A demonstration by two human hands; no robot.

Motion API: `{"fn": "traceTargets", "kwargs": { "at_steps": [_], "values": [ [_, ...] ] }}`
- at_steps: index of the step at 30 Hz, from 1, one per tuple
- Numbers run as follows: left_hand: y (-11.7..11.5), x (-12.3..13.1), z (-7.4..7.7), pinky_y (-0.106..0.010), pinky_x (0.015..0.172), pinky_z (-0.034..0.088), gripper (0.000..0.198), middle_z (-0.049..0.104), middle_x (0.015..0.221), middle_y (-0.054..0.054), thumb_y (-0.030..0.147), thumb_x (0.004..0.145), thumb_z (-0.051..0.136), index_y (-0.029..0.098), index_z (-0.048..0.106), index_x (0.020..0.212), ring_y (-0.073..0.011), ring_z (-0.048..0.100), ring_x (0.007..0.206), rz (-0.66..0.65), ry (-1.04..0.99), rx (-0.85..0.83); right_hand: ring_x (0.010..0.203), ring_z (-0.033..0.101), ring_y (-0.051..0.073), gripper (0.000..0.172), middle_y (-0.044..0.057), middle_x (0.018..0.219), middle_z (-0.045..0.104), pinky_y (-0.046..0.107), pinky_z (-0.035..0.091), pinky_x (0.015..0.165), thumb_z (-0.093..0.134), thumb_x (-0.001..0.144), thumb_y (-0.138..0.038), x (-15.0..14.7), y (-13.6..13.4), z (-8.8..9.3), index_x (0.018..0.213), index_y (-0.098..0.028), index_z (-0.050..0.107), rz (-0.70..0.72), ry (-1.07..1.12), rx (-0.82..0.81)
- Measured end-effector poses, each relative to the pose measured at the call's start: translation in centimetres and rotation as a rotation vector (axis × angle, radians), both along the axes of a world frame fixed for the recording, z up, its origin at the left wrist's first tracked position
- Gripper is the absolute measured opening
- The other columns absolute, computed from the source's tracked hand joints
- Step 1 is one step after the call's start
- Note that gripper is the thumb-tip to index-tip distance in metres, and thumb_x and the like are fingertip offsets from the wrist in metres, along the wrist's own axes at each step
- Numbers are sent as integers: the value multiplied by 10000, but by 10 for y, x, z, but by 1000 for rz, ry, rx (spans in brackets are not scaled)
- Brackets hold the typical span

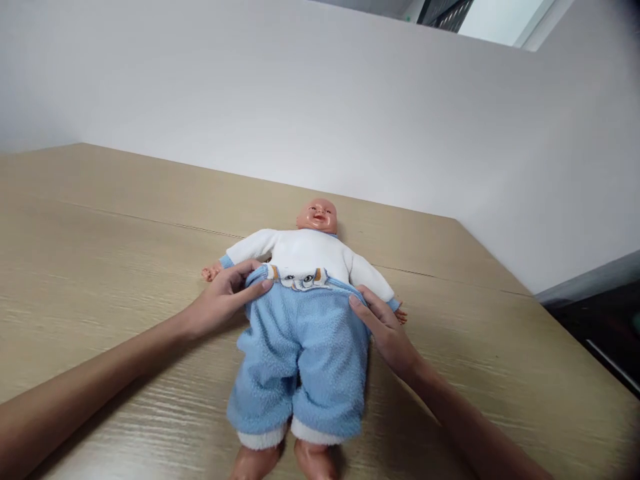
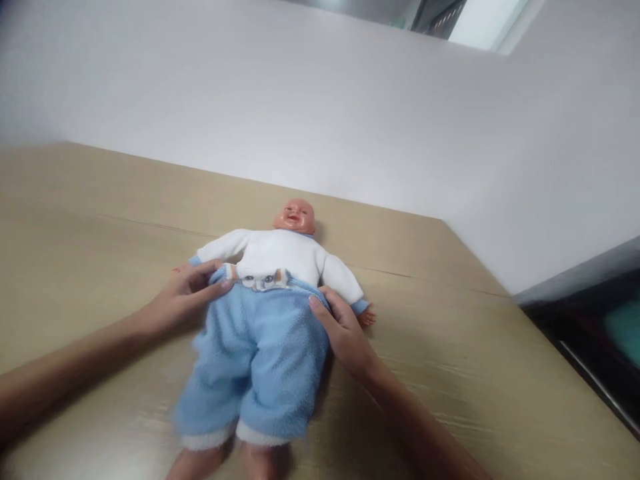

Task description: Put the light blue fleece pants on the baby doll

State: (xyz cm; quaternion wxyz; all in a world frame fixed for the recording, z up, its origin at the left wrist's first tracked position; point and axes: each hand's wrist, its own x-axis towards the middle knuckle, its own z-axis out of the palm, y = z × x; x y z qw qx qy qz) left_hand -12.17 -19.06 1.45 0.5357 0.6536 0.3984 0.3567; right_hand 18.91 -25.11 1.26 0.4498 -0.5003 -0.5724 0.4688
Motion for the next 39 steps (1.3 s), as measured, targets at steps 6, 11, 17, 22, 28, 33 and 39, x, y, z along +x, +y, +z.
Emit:
{"fn": "traceTargets", "kwargs": {
  "at_steps": [6,11,17,22,28,33,39],
  "values": [
    [21,9,22,-326,873,470,404,596,1052,-21,619,1029,627,225,596,1115,-209,550,975,32,72,177,800,474,191,273,-30,843,503,306,391,752,622,1053,-505,-9,18,21,949,-252,632,-76,-161,207],
    [23,17,18,-313,838,472,416,603,970,-7,624,1018,625,215,622,1090,-205,541,921,75,104,57,913,592,223,307,-20,907,658,326,467,902,727,922,-559,-14,40,-3,940,-255,684,-151,93,23],
    [29,26,-4,-386,1077,516,499,686,1271,-57,639,973,714,233,613,1245,-238,646,1137,58,-159,-111,1139,725,282,381,32,1173,805,439,531,1113,699,884,-580,-18,48,-19,1103,-271,752,-101,291,-92],
    [30,13,-2,-485,1266,405,647,679,1452,-116,759,925,696,244,677,1317,-371,515,1487,104,85,-39,1219,694,302,346,36,1164,821,479,407,1257,812,867,-551,-1,43,-19,1031,-246,814,-58,206,-99],
    [25,-2,-8,-526,1391,183,910,369,1788,-93,815,855,712,281,563,1576,-411,199,1695,100,166,-170,1383,629,296,366,12,1285,801,464,366,1313,798,888,-586,-11,31,-20,1104,-292,818,-83,386,-164],
    [32,-11,-14,-545,1362,243,728,565,1644,-105,740,914,686,304,626,1493,-432,295,1647,46,193,-100,1398,613,311,367,12,1300,789,475,418,1278,762,893,-552,-17,31,-18,1161,-304,787,-95,515,-223],
    [48,-42,-3,-417,1061,546,384,678,1294,-91,467,1002,667,234,603,1300,-312,653,1215,-351,264,156,1241,643,330,411,55,1310,732,519,455,1195,702,956,-399,41,22,-16,1349,-276,704,281,-148,33]
  ]
}}
